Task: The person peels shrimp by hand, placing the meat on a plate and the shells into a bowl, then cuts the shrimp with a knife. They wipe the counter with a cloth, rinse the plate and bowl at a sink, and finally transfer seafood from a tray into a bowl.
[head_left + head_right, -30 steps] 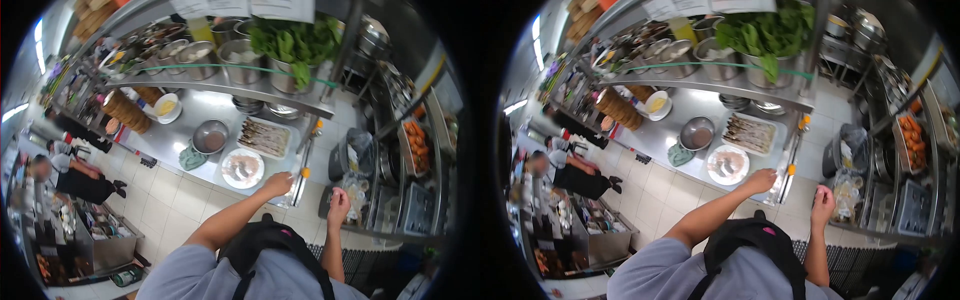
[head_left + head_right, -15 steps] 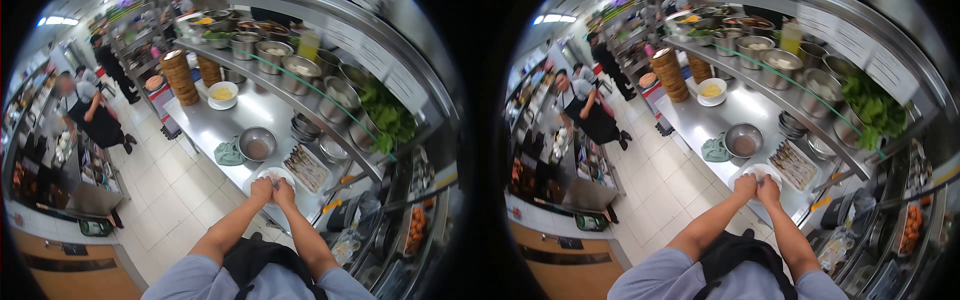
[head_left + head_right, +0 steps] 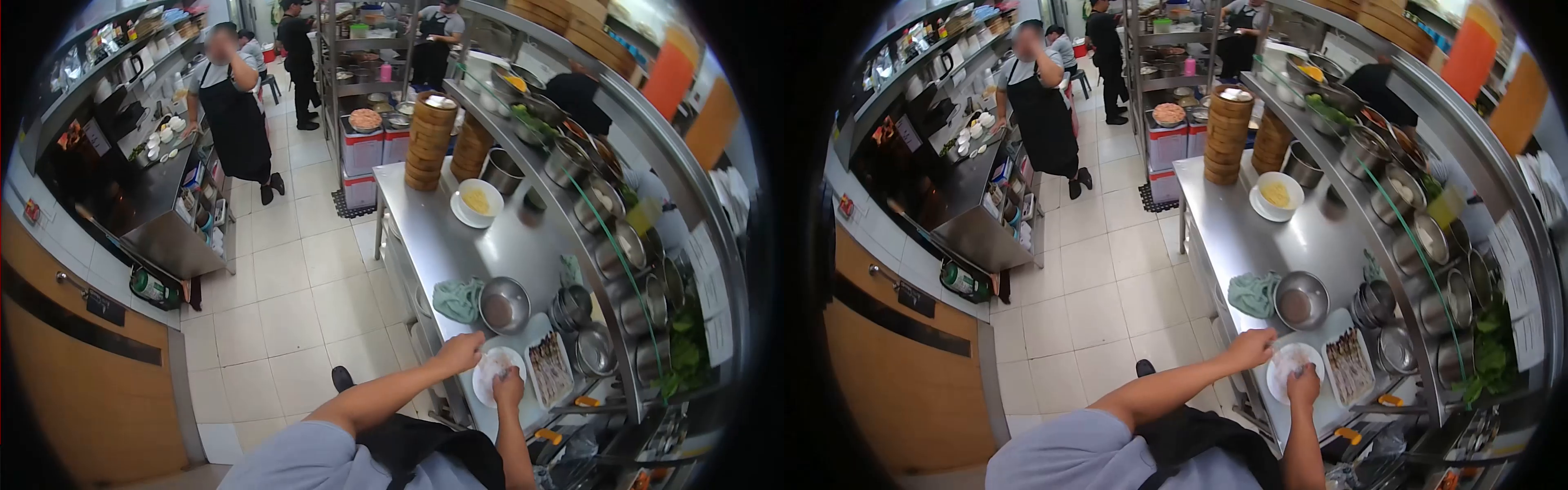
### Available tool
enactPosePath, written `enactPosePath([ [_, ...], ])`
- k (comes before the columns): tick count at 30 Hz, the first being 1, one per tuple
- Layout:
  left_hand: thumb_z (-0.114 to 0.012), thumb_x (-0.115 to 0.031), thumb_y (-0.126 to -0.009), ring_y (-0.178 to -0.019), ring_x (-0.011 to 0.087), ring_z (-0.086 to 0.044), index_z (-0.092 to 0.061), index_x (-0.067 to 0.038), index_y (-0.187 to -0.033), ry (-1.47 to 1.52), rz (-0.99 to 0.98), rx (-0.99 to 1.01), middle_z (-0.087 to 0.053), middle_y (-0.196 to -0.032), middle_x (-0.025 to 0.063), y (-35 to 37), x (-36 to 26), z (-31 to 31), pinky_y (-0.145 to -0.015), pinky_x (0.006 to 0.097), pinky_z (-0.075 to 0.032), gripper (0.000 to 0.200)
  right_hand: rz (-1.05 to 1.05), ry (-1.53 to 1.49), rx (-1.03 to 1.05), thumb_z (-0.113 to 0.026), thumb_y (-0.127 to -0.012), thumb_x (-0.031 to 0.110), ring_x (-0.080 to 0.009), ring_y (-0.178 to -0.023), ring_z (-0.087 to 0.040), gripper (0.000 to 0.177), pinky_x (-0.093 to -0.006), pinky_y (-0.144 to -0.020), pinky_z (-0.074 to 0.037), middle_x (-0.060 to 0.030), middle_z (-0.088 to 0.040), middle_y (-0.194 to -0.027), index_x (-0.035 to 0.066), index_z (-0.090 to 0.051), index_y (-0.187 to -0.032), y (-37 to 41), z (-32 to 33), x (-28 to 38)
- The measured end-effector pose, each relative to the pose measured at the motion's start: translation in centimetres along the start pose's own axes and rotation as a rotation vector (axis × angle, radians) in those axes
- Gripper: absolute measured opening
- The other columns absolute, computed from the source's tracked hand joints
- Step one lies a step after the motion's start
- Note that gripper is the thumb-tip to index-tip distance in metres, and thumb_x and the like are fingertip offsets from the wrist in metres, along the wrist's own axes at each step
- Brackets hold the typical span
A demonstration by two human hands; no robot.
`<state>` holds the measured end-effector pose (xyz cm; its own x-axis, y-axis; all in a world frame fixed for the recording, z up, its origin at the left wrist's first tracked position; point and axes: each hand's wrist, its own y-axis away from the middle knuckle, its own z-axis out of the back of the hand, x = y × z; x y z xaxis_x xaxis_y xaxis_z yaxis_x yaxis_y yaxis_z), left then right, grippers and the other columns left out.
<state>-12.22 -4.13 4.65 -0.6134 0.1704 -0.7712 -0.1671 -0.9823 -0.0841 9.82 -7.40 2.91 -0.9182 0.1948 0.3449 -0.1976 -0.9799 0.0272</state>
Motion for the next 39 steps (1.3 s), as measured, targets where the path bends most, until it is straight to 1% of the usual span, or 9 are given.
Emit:
enactPosePath([
  [4,-0.063,-0.01,-0.081,-0.068,0.0251,-0.067,-0.063,-0.004,-0.111,0.5,0.064,-0.087,-0.066,-0.078,0.0146,3.1,9.4,6.5,-0.063,0.0406,-0.055,0.03,-0.098,0.005,-0.008,-0.07,-0.074,0.017,-0.0427,-0.095,-0.068,0.039,-0.0493,-0.088,-0.053,-0.0235,-0.071,-0.1,0.004,-0.063,-0.11,-1.6,-1.7,-2.4],
  [6,-0.063,-0.006,-0.085,-0.065,0.016,-0.066,-0.064,-0.005,-0.113,0.834,0.362,-0.082,-0.067,-0.078,0.0092,5.8,13.7,10.8,-0.057,0.0336,-0.054,0.028,-0.017,-0.031,-0.106,-0.069,-0.073,0.011,-0.039,-0.081,-0.07,0.035,-0.0463,-0.077,-0.057,-0.0226,-0.07,-0.091,0.004,-0.063,-0.106,-3.3,-5.3,-7.6],
  [10,-0.059,-0.003,-0.088,-0.062,0.0163,-0.066,-0.065,-0.005,-0.111,0.622,0.511,-0.14,-0.068,-0.083,0.0095,11.1,22.5,19.7,-0.055,0.0307,-0.055,0.024,-0.459,-0.535,0.112,-0.069,-0.074,0.005,-0.0273,-0.058,-0.066,0.036,-0.0416,-0.046,-0.052,-0.0158,-0.066,-0.081,0.006,-0.058,-0.108,-4.4,-4.9,-9.9],
  [14,-0.056,0.0,-0.088,-0.073,0.0177,-0.067,-0.062,-0.007,-0.117,0.735,0.659,-0.197,-0.067,-0.089,0.0088,13.5,27.5,30.3,-0.061,0.0331,-0.058,0.031,-0.581,-0.629,0.108,-0.065,-0.078,0.006,-0.02,-0.053,-0.062,0.034,-0.0315,-0.043,-0.048,-0.0101,-0.064,-0.075,0.008,-0.059,-0.111,-3.8,0.3,-5.5],
  [20,-0.054,-0.002,-0.092,-0.086,0.0185,-0.067,-0.062,-0.01,-0.12,0.86,0.717,-0.206,-0.062,-0.094,0.0056,7.3,29.5,39.3,-0.068,0.0336,-0.06,0.031,-0.429,-1.278,0.226,-0.057,-0.089,0.008,-0.0139,-0.077,-0.063,0.032,-0.0307,-0.062,-0.055,-0.0003,-0.062,-0.09,0.01,-0.059,-0.12,-5.0,4.5,16.8],
  [29,-0.051,-0.003,-0.093,-0.08,0.0124,-0.062,-0.065,-0.011,-0.118,0.929,0.564,0.082,-0.063,-0.096,0.0034,-11.8,37.1,42.6,-0.064,0.0313,-0.059,0.029,-0.052,-1.472,0.849,-0.056,-0.084,-0.005,-0.0209,-0.093,-0.066,0.041,-0.0383,-0.077,-0.058,-0.0088,-0.064,-0.108,0.004,-0.056,-0.124,-18.8,-14.0,52.1],
  [33,-0.054,-0.012,-0.095,-0.082,0.013,-0.063,-0.061,-0.01,-0.118,1.09,0.61,-0.011,-0.063,-0.1,0.0028,-17.6,43.0,49.8,-0.068,0.033,-0.058,0.024,0.005,-1.334,0.958,-0.061,-0.084,-0.003,-0.0164,-0.084,-0.065,0.036,-0.0324,-0.075,-0.055,-0.0062,-0.065,-0.102,0.004,-0.057,-0.12,-25.0,-21.5,68.5],
  [35,-0.058,-0.026,-0.099,-0.088,0.0136,-0.064,-0.058,-0.013,-0.116,1.304,0.604,-0.107,-0.063,-0.103,0.0026,-19.9,45.5,54.9,-0.077,0.0364,-0.057,0.022,0.408,-1.084,0.83,-0.064,-0.085,-0.002,-0.0111,-0.08,-0.061,0.03,-0.0269,-0.073,-0.052,-0.0031,-0.064,-0.092,0.002,-0.06,-0.114,-28.1,-24.1,76.2],
  [39,-0.062,-0.033,-0.099,-0.092,0.0135,-0.064,-0.059,-0.014,-0.114,1.331,0.61,-0.288,-0.064,-0.104,0.0017,-23.2,49.1,65.5,-0.08,0.0355,-0.056,0.024,0.72,-0.856,0.702,-0.07,-0.082,0.001,-0.012,-0.073,-0.061,0.029,-0.0274,-0.069,-0.053,-0.0034,-0.064,-0.084,0.001,-0.063,-0.11,-31.9,-24.8,90.0],
])
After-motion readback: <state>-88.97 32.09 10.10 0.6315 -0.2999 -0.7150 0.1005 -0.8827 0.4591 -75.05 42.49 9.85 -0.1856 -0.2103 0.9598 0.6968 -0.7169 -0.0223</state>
